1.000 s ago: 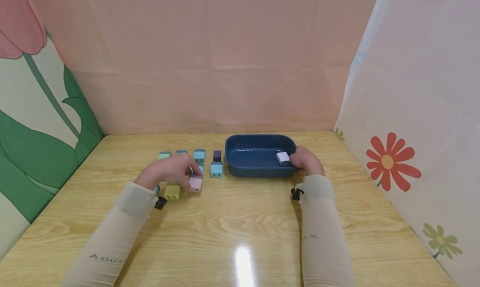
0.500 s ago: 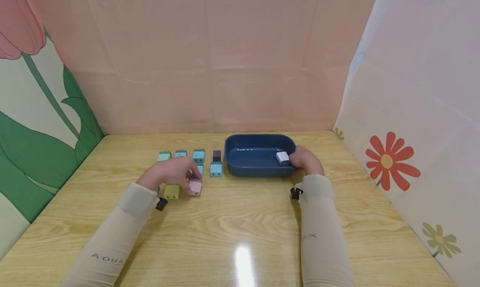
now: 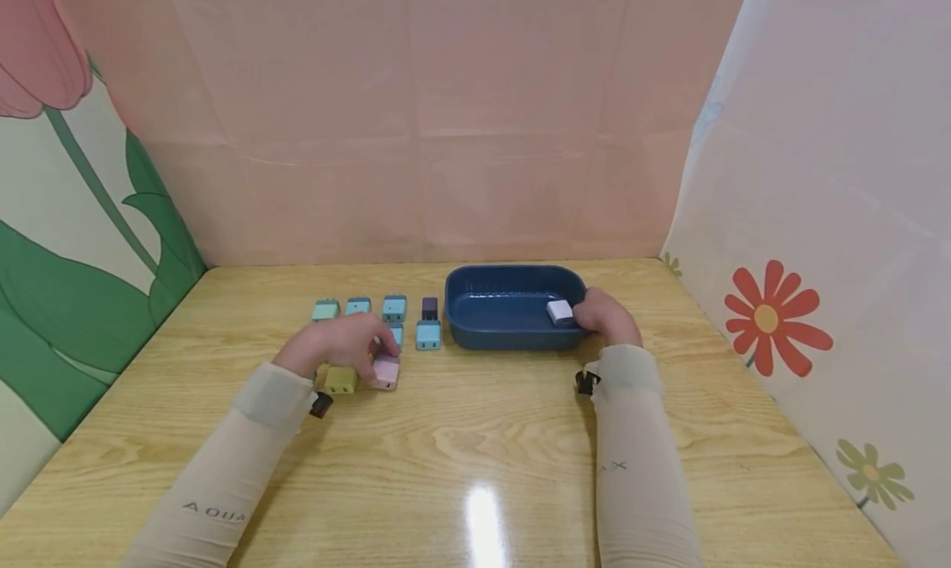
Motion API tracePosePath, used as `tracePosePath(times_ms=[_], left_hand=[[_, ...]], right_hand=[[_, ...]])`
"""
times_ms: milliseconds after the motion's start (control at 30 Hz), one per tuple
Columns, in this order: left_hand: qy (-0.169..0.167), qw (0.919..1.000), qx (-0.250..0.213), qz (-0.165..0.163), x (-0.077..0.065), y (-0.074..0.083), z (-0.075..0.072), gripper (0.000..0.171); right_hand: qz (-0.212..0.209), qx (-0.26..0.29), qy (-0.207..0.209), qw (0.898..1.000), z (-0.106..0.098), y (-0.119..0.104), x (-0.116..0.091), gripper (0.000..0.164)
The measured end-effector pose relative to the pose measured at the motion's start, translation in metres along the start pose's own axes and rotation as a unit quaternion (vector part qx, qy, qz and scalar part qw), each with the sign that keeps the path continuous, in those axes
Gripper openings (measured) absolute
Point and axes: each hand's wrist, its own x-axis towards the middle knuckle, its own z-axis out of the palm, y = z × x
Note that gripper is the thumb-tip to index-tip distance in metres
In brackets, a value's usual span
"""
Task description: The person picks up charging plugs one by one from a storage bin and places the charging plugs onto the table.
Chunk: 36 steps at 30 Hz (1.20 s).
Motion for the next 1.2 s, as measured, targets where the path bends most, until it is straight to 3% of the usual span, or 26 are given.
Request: tracePosePath(times_ms=[733,1200], left_hand=[[0.001,0.9996,-0.001,-0.028,0.0009,0.0049,0.0043,0.047],[0.005,0.9995,-0.020,-0.026,0.0009,0.0018,0.0043,0.046]], right_hand=[[0.004,0.009,-0.004,1.000,0.0007,0.0005,0.0017,0.052],[0.009,0.007,-0.006,1.000,0.0000,-0.0008,0.0001,0.054]])
